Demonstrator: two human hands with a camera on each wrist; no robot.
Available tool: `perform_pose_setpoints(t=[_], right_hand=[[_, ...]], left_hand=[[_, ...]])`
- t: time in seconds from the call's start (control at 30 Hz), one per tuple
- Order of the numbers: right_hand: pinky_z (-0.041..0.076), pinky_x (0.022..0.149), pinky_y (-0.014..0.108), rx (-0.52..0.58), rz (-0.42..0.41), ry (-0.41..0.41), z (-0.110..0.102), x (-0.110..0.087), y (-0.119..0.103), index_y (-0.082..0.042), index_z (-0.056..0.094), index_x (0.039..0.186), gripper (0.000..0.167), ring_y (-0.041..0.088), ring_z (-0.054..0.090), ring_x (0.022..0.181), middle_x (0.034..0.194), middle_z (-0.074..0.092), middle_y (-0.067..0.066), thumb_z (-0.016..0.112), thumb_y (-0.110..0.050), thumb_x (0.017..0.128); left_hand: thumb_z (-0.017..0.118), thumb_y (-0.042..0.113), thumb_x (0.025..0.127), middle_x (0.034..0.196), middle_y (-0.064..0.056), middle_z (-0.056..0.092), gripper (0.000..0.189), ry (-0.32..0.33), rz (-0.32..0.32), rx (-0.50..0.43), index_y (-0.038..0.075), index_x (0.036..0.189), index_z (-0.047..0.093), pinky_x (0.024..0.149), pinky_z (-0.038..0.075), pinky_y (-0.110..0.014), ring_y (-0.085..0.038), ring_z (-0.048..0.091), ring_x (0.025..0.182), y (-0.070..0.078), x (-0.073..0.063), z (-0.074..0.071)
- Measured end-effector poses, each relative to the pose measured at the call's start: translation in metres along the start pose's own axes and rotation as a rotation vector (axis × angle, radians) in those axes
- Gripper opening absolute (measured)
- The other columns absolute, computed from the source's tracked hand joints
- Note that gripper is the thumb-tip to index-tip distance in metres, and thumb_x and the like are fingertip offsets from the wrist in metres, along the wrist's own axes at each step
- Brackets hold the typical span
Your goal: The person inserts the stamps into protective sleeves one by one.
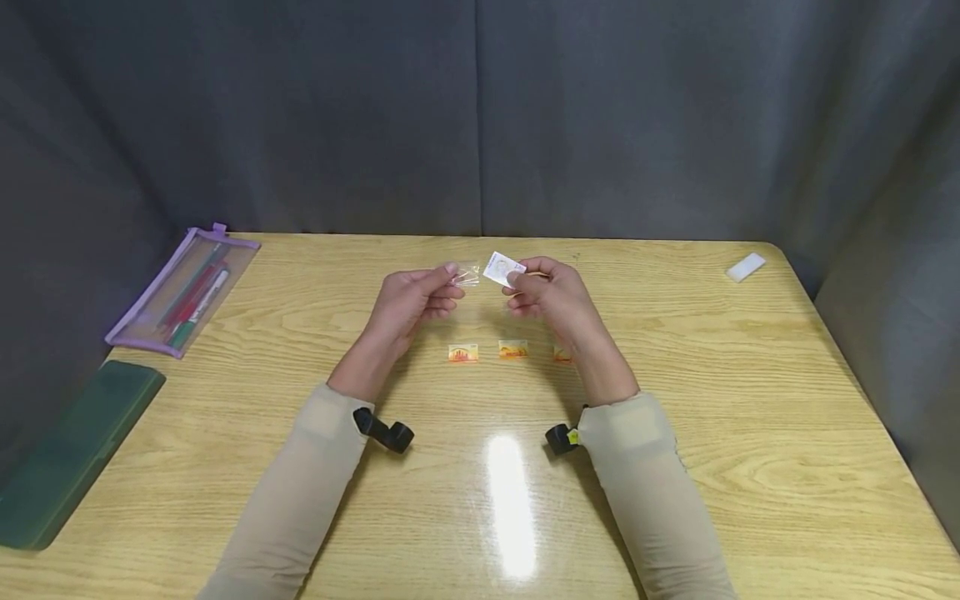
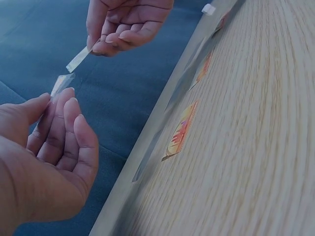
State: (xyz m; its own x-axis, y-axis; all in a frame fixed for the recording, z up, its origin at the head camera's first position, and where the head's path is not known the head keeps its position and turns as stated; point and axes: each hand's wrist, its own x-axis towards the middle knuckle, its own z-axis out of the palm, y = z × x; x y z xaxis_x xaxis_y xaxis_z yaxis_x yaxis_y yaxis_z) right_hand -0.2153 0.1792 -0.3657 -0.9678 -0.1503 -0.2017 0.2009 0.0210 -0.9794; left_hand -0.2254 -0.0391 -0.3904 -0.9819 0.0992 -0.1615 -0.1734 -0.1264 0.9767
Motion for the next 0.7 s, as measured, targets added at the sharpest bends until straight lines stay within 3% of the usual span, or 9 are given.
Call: perform_pose_setpoints(t=[0.3, 0.53, 0.7], right_hand=[[0.06, 0.077, 0.026, -0.059, -0.006, -0.024, 0.0037, -0.001, 0.0016, -0.003, 0.053, 0.119, 0.021, 0.012, 0.067, 0.076, 0.091, 0.069, 0.001, 0.06, -0.013, 0.102], [0.059, 0.076, 0.027, -0.101, -0.008, -0.049, 0.0052, -0.0001, 0.0034, 0.0, 0.054, 0.121, 0.024, 0.012, 0.065, 0.076, 0.091, 0.067, 0.003, 0.06, -0.011, 0.101], [0.059, 0.075, 0.027, -0.117, -0.001, -0.06, 0.0056, -0.0005, 0.0036, 0.001, 0.054, 0.123, 0.025, 0.012, 0.064, 0.075, 0.091, 0.066, 0.002, 0.059, -0.011, 0.102]], left_hand=[[0.076, 0.032, 0.093, 0.071, 0.003, 0.075, 0.037, -0.006, 0.011, 0.0, -0.004, 0.101, 0.077, 0.057, 0.054, -0.018, -0.006, 0.066, 0.06, -0.0017, 0.0003, 0.0014], [0.076, 0.034, 0.092, 0.071, 0.004, 0.074, 0.043, 0.006, 0.026, 0.014, -0.007, 0.106, 0.076, 0.057, 0.055, -0.019, -0.006, 0.067, 0.06, -0.0005, -0.0003, 0.0018], [0.077, 0.035, 0.092, 0.072, 0.003, 0.075, 0.039, 0.021, 0.028, 0.017, -0.003, 0.102, 0.078, 0.058, 0.055, -0.019, -0.006, 0.067, 0.061, 0.0, -0.0018, 0.0013]])
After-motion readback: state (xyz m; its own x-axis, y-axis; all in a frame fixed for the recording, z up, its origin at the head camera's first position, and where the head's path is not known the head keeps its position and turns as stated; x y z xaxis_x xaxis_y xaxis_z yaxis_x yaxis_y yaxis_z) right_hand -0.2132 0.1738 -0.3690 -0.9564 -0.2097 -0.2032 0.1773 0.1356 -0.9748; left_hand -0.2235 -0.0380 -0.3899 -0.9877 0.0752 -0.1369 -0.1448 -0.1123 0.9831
